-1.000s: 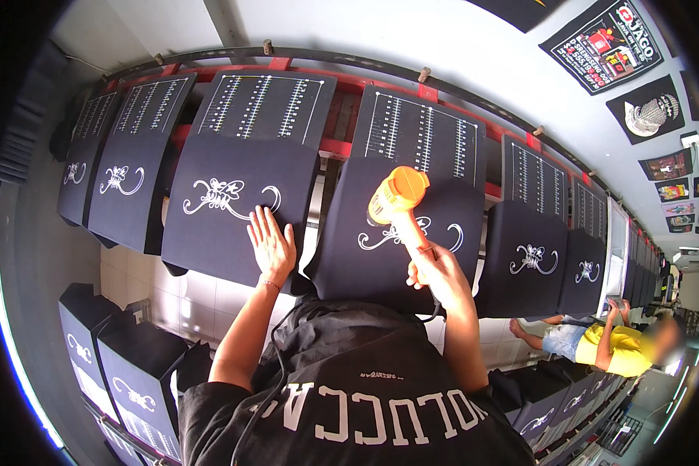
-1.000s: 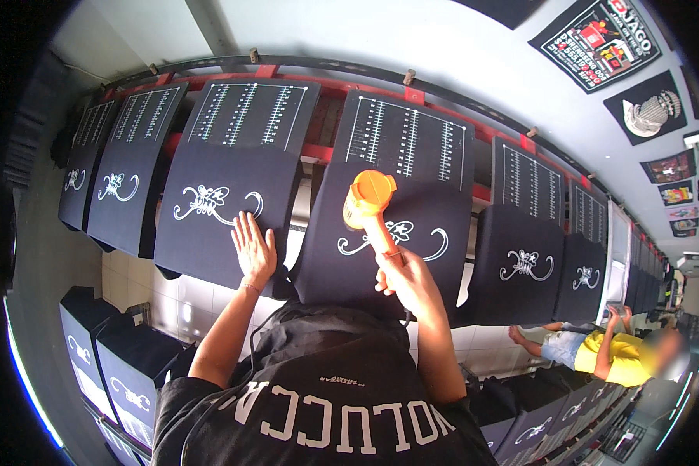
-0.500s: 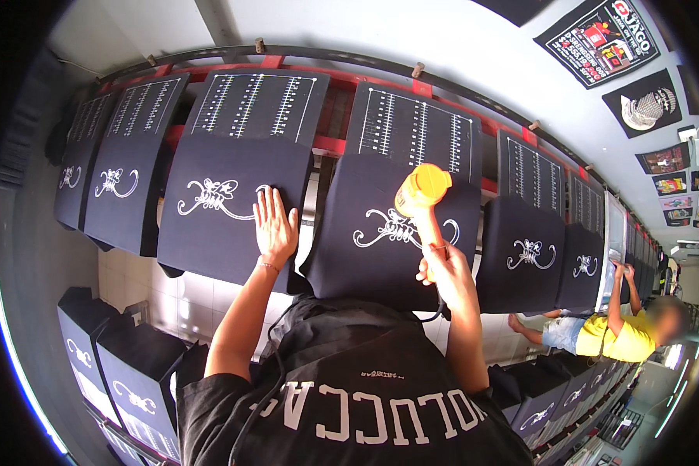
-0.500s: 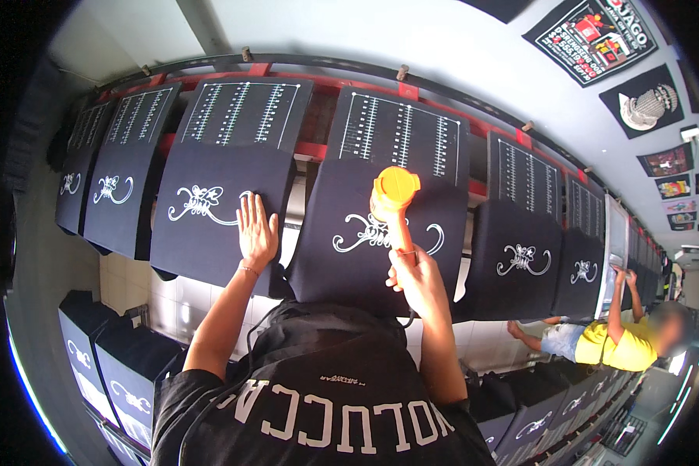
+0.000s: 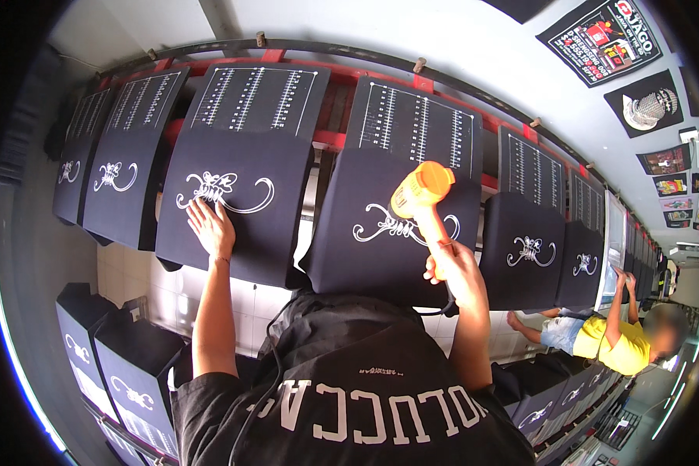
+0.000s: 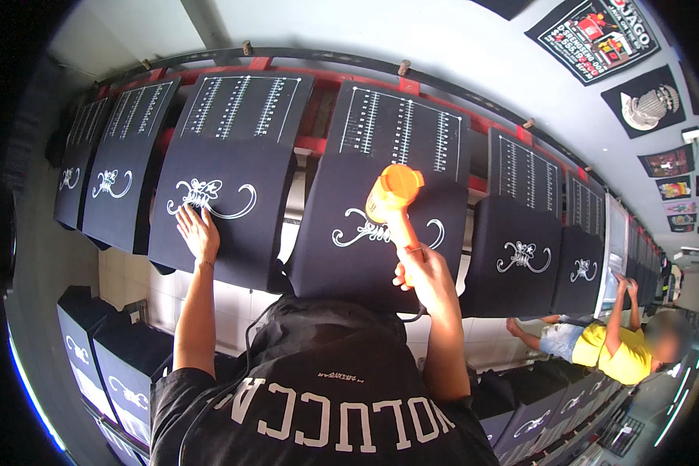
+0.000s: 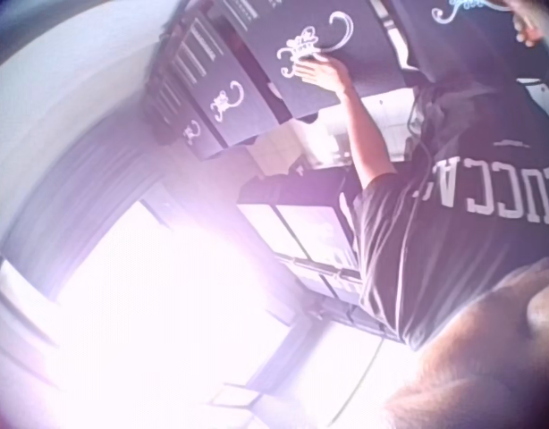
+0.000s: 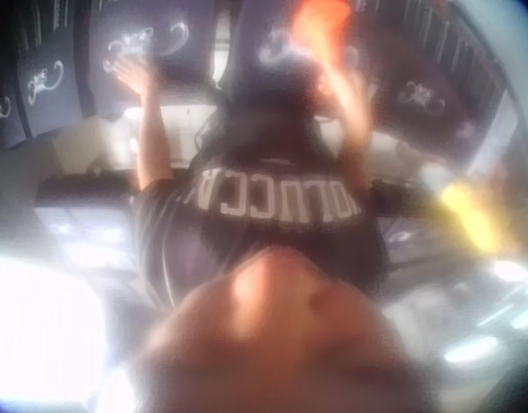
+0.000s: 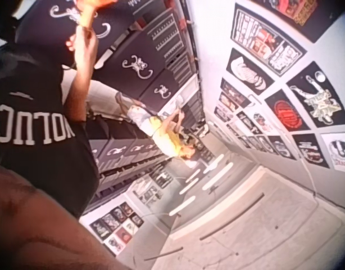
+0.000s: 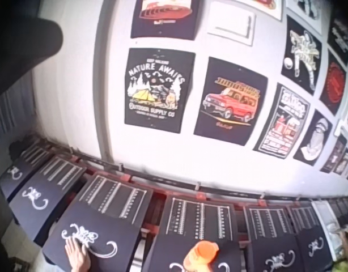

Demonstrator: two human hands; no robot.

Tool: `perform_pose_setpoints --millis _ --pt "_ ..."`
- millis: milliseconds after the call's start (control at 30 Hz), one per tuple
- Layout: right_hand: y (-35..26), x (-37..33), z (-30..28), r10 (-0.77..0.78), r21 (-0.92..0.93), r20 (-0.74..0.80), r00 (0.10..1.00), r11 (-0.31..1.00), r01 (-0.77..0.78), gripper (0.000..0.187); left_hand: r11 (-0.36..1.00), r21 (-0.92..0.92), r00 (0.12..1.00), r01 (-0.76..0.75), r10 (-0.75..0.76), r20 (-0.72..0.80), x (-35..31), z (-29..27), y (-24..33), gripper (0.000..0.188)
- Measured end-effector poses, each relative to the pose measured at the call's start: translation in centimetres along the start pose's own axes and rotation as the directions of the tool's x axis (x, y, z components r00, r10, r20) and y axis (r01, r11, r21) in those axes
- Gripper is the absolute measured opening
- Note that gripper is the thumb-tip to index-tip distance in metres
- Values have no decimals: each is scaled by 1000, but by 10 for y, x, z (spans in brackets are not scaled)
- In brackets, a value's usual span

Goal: The person uses a heat gun to cure ink on screen-printed t-shirts, moving systematically along a long printing rack to apply heat to each garment's design and checking the ink with their hand.

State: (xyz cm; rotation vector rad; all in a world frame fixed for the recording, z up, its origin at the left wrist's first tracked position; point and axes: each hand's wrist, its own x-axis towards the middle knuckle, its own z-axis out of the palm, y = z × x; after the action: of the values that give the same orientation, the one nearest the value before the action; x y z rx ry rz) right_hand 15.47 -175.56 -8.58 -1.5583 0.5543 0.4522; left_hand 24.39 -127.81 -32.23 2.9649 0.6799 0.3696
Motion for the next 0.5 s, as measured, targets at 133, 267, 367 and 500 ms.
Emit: perform_pose_setpoints --millis 133,267,367,500 --pt "16 -2 1 -98 -23 -76 992 995 96 33 1000 9 1000 -29 29 -7 -11 2 12 63" --pt "14 -1 -14 -32 47 33 999 998 31 33 995 -18 995 -95 95 -22 -33 -10 36 61" --pt "14 -7 -10 -36 -4 48 998 999 37 33 989 -38 990 -141 140 -23 -49 -17 52 60" --pt "15 -15 -22 -1 -24 135 991 1000 4 34 988 -77 989 -136 140 41 -71 -25 73 59"
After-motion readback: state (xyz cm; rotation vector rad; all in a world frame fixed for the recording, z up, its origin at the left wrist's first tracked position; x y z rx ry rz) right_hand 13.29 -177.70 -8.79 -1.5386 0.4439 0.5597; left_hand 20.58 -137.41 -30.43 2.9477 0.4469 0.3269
